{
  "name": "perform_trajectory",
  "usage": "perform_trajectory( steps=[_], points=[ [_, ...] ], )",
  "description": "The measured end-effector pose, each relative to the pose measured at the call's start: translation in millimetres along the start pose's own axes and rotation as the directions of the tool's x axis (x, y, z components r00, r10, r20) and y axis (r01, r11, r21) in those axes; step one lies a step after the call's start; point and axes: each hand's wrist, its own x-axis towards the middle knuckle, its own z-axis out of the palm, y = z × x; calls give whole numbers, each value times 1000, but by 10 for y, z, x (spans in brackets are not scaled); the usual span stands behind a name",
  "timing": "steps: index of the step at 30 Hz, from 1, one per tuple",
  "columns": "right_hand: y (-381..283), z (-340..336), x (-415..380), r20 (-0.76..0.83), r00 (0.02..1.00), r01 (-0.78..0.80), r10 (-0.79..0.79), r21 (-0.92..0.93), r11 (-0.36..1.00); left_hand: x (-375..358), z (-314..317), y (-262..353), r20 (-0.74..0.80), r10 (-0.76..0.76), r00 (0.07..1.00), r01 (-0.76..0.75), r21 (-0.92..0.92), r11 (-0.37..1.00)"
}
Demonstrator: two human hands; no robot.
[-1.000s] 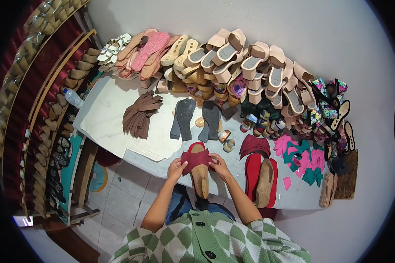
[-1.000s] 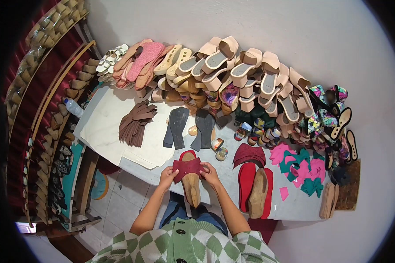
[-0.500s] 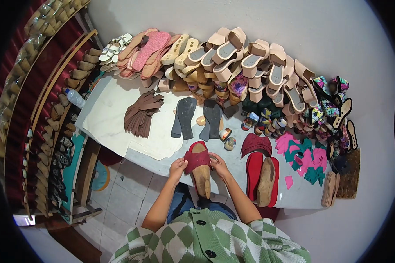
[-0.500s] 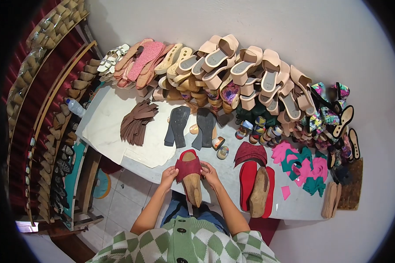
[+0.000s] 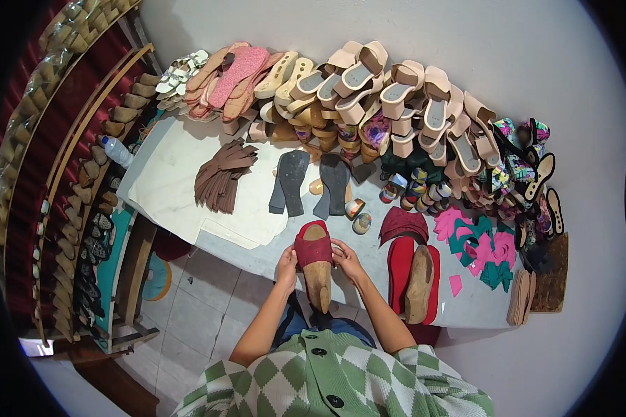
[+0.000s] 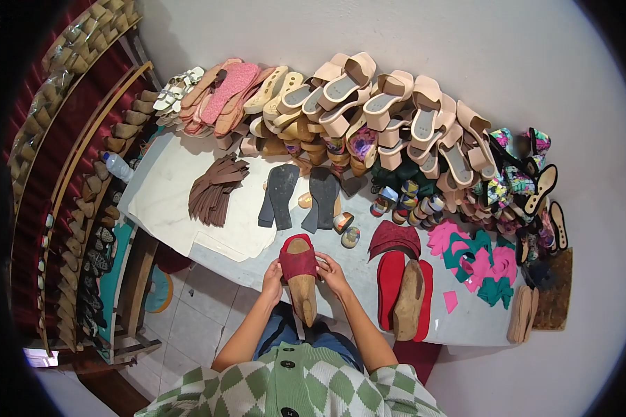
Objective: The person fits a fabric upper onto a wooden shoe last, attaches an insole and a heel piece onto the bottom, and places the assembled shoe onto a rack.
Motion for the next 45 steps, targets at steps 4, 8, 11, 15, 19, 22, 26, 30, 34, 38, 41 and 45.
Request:
perform_trajectory(
  steps=[4, 8, 11, 15, 19, 22, 26, 30, 34, 38, 41, 45],
  points=[
    [43, -58, 1, -2, 999, 36, -36, -12, 999, 58, 7, -22, 18, 55, 998, -56, 50, 997],
    [48, -85, -24, -17, 1000, 21, -21, -26, 999, 32, 24, -12, -6, 93, 996, -91, 179, 980],
    [1, -23, -47, -26, 999, 45, -46, -33, 998, 24, 34, -9, -54, 113, 992, -99, 219, 971],
    [-13, 105, -107, -84, 992, 93, -95, -31, 995, 12, 44, 15, -116, 134, 984, -92, 311, 946],
    [-4, 272, -141, -110, 986, 118, -122, -42, 992, -16, -9, 6, -158, 119, 980, -32, 467, 884],
    [58, 269, -70, -87, 988, 123, -128, -60, 991, -40, 74, 39, -145, 97, 985, -65, 211, 975],
    [48, 264, -80, -125, 982, 129, -141, -99, 987, -251, 293, 320, -8, 157, 988, -153, 192, 969],
    [122, 149, -52, -183, 973, 136, -140, -33, 990, -277, 487, 347, -109, 182, 977, -127, 388, 913],
    [62, 126, -91, -213, 975, 63, -66, -18, 998, -271, 573, 260, -129, 253, 959, -161, 487, 858],
    [66, 126, -146, -218, 975, 49, -36, 58, 997, -310, 669, 289, -131, 274, 953, -184, 467, 865],
    [84, 165, -132, -211, 975, 79, -64, 65, 995, -389, 673, 398, -109, 273, 956, -205, 421, 884],
    [12, 223, -138, -207, 977, 58, -45, 56, 997, -332, 525, 265, -81, 502, 861, -270, 765, 585]
  ],
)
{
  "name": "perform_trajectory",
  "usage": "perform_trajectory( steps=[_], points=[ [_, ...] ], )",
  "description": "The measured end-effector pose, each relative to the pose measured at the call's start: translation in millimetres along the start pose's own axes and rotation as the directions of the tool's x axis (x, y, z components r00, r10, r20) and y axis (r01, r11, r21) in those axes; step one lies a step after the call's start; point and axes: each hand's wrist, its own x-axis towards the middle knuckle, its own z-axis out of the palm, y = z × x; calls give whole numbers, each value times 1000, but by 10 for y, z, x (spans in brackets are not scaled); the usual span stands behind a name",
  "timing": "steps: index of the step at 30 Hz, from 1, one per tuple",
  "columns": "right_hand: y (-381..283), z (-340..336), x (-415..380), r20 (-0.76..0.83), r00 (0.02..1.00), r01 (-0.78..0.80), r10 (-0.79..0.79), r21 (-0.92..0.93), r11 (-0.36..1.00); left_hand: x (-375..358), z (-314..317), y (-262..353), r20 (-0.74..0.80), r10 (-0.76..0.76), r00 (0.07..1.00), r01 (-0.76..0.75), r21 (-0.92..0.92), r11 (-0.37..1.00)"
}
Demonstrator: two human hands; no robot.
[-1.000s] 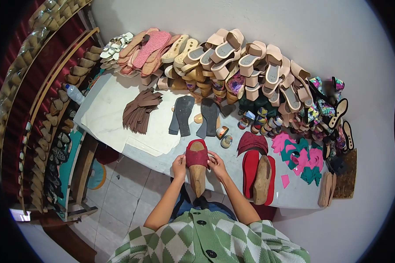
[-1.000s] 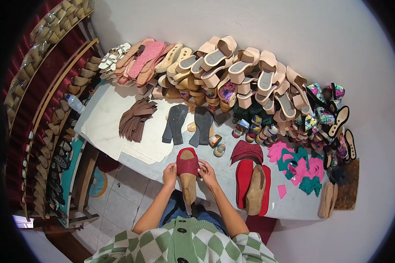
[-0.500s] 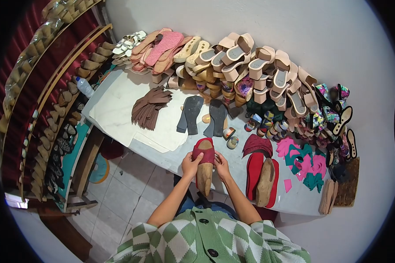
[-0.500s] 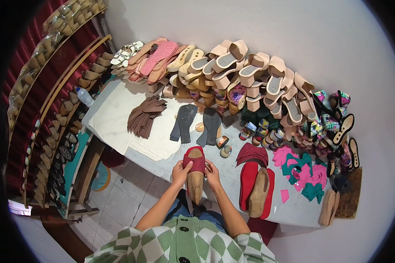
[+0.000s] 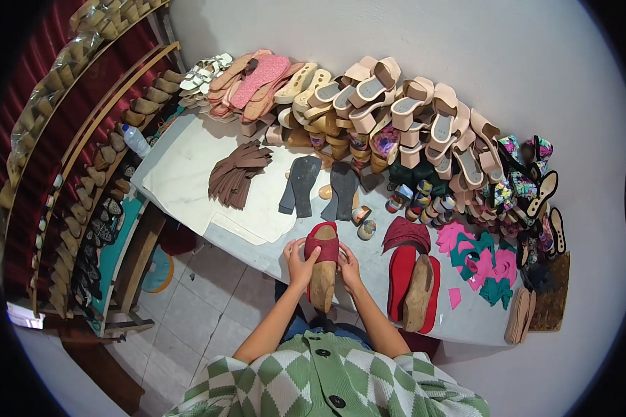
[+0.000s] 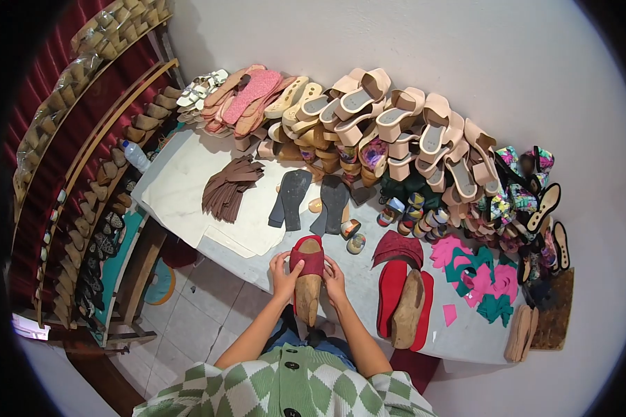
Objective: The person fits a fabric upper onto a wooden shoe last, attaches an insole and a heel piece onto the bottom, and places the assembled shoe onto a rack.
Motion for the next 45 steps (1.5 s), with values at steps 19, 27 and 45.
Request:
perform_trajectory(
  steps=[19, 27, 45],
  points=[
    [130, 29, 42, 98, 992, 89, -85, -37, 995, 454, -189, -205, 506, -160, 848, 414, -443, 796],
    [237, 156, 106, 99, 980, 187, -175, -134, 973, 313, -130, -138, 312, -179, 933, 310, -445, 840],
    [-151, 325, 56, 114, 988, -97, 107, -91, 991, 195, -156, 63, 216, -202, 955, 273, -382, 883]
  ],
)
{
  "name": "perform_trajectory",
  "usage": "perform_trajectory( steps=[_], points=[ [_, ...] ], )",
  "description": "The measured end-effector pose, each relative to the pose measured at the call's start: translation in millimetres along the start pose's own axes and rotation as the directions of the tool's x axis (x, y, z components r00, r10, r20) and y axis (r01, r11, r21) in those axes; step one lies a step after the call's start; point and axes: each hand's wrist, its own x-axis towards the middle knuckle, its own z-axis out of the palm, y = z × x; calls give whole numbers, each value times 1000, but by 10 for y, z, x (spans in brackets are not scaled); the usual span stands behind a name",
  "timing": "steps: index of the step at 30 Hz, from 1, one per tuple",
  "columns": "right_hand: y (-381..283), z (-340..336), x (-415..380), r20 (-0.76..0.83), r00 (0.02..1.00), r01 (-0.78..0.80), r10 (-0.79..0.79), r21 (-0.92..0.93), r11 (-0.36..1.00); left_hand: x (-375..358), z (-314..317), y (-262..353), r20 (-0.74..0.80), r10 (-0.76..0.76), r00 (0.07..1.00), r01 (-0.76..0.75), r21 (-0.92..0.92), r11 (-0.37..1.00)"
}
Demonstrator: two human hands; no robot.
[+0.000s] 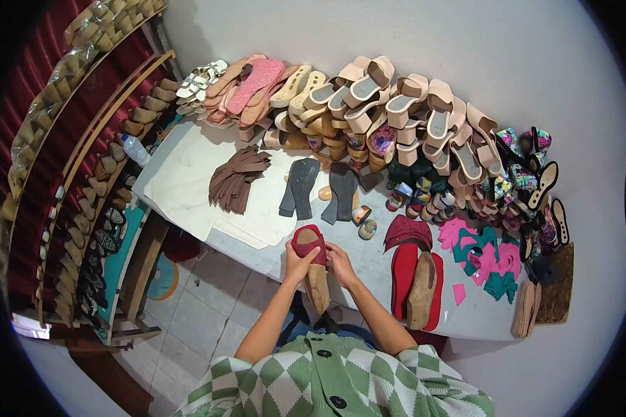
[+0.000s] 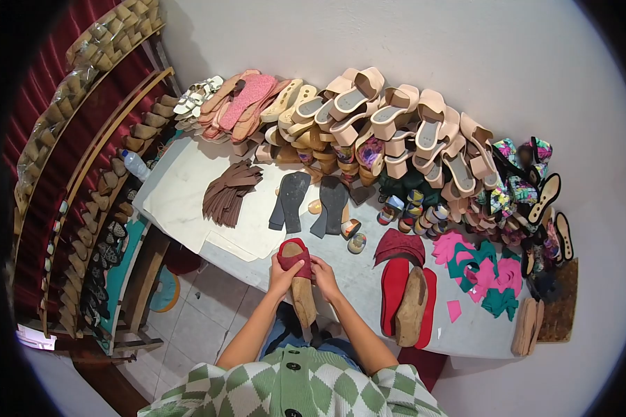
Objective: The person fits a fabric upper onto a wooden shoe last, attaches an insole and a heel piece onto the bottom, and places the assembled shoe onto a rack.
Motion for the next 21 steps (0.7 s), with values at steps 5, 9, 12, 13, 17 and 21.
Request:
perform_trajectory(
  steps=[5, 9, 12, 13, 17, 21],
  points=[
    [-185, -3, -49, 61, 997, -41, 47, -103, 994, -40, 64, 87, 46, 16, 999, -16, 9, 1000],
    [-254, -91, -13, 131, 988, -65, 83, -133, 989, -116, 70, 193, 80, 12, 997, -12, 2, 1000],
    [-220, -53, -21, 106, 993, -36, 49, -119, 992, -61, 27, 106, 88, 6, 996, -3, -29, 1000],
    [-224, -29, -36, 85, 996, -22, 32, -114, 993, -18, 11, 18, 90, 2, 996, 3, -53, 999],
    [-265, -18, -32, 56, 998, 6, 0, -97, 995, 121, -52, -276, 66, 4, 998, 6, -150, 989],
    [-287, -108, 104, 179, 979, -76, 95, -110, 991, 119, -131, -339, 73, 37, 997, -21, -207, 978]
  ],
)
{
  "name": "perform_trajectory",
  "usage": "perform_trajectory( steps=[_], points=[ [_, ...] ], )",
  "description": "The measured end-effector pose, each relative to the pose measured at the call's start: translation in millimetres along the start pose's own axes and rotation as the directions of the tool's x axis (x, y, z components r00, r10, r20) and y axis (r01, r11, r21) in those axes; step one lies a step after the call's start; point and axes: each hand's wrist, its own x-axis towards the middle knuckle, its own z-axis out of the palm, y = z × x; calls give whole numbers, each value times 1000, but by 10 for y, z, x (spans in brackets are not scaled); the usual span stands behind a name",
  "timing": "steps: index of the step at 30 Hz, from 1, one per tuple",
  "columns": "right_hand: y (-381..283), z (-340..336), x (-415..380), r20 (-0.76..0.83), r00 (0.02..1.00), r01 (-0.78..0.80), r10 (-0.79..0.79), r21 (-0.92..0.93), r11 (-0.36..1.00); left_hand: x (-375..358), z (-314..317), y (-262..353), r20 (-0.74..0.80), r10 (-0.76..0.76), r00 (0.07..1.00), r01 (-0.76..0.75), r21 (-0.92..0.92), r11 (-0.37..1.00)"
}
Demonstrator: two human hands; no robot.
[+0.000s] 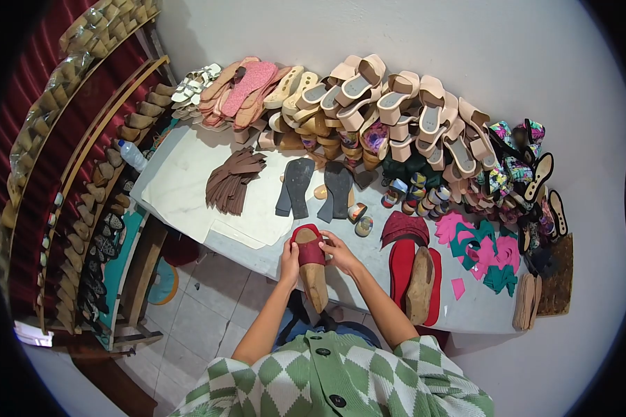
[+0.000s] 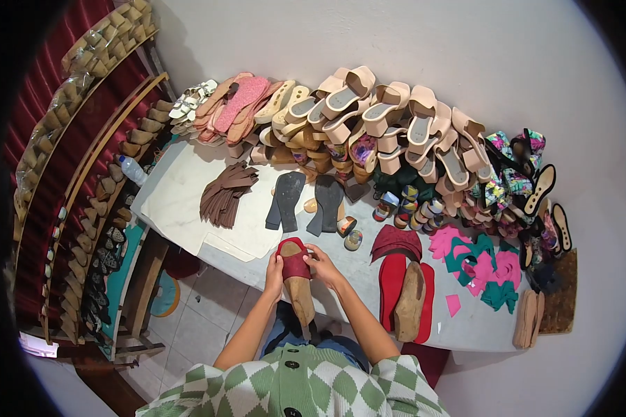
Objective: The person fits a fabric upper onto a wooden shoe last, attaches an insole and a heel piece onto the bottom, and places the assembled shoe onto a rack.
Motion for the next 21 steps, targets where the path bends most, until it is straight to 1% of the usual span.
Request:
perform_trajectory(
  steps=[1, 4, 7, 9, 10, 11, 13, 16, 19, 21],
  points=[
    [-4, -1, 22, 44, 999, -12, 12, 5, 1000, -4, -23, 3, 2, 11, 1000, -11, -7, 1000],
    [24, 96, 20, -26, 1000, 15, -15, 36, 999, -20, -35, 28, -30, -19, 999, 20, 22, 1000],
    [80, 72, 76, -26, 1000, -5, 6, 43, 999, -36, -58, 36, -16, -15, 1000, 15, 24, 1000],
    [159, -31, 139, 27, 1000, -9, 7, 75, 997, 155, -232, -347, -33, 52, 998, -48, 99, 994],
    [151, -50, 148, 53, 999, -8, 4, 92, 996, 199, -247, -362, -37, 88, 995, -82, 138, 987],
    [164, -48, 144, 30, 1000, -8, 6, 83, 996, 208, -271, -384, 13, 55, 998, -56, 67, 996],
    [91, 32, 72, -18, 1000, -5, 7, 63, 998, 73, -164, -17, 122, 1, 993, 8, -75, 997],
    [89, 104, -12, -44, 996, 86, -82, 102, 991, 1, -106, 173, 136, -73, 988, 97, -180, 979],
    [74, 76, -33, -112, 993, 53, -42, 96, 994, 49, -113, 198, 143, -107, 984, 118, -76, 990],
    [147, -18, 58, -81, 996, 50, -42, 102, 993, 75, -84, 241, 113, -169, 979, 172, -18, 985]
  ],
)
